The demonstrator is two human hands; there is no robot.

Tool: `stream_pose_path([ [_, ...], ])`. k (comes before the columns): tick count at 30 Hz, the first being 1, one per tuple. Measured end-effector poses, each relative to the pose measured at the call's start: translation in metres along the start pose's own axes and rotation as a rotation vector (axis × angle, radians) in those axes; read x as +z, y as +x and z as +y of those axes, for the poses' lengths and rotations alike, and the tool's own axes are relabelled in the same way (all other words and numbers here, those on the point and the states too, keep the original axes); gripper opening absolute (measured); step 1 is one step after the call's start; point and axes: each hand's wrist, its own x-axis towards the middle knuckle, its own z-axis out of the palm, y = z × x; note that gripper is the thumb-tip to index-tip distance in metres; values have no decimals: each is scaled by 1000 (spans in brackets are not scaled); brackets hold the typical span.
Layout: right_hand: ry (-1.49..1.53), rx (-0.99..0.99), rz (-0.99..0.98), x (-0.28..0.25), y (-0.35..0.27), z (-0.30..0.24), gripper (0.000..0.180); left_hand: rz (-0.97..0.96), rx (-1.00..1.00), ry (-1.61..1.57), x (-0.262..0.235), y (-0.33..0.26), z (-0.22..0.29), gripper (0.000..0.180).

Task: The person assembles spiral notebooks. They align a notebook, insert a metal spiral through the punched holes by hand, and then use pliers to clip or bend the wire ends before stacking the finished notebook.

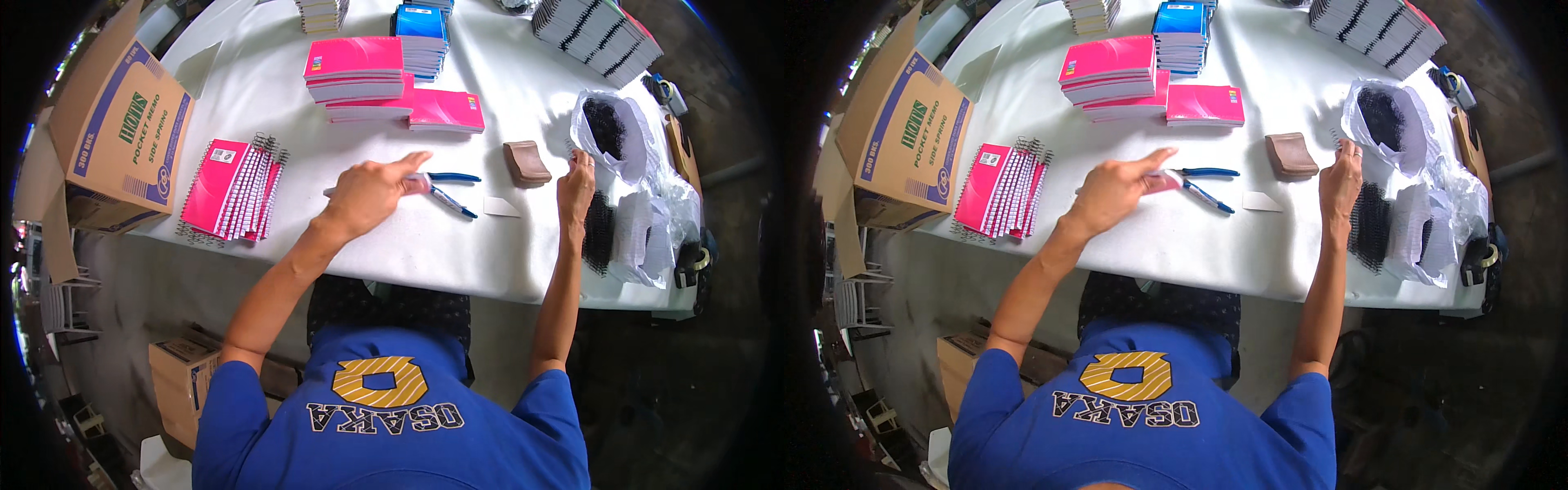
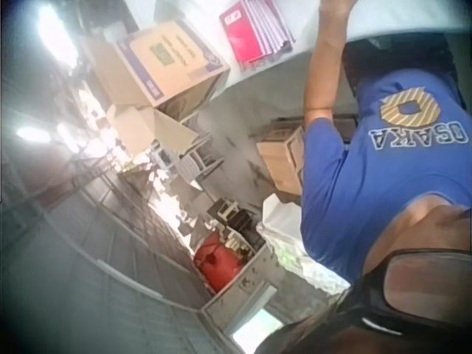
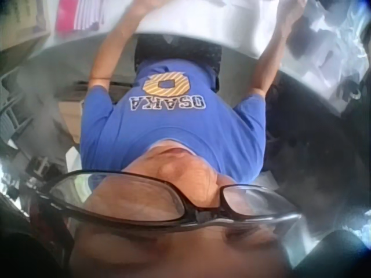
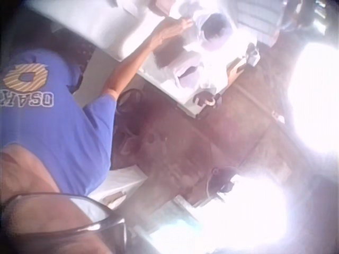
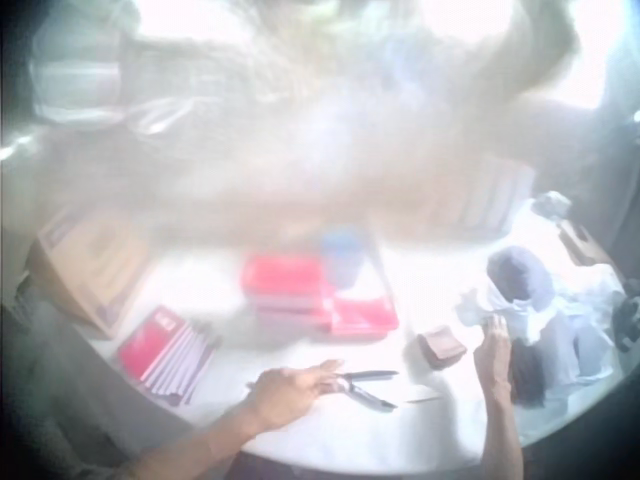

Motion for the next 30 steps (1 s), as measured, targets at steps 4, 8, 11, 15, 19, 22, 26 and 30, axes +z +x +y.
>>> stream_pose_path([
  [4,-236,-83,-65,-4,-13,3,23,243,305,-1055,1,2,-22,43],
  [8,854,-83,-328,-15,-51,-106,61,525,435,-1766,31,2,-25,53],
  [11,1632,353,-638,-26,-96,-197,56,596,249,-2096,51,-1,-11,80],
  [15,1411,434,-523,-12,-105,-195,44,606,194,-1621,39,-25,-29,109],
  [19,962,-51,-554,-22,-103,-207,44,871,281,-24,4,-47,-37,100],
  [22,961,-60,-583,-4,-110,-202,46,466,248,252,23,-40,-5,79],
  [26,864,-329,-663,-24,-69,-162,51,379,218,384,40,-21,-15,69],
  [30,433,148,-45,-12,-4,-47,16,398,306,333,40,-17,-20,61],
])
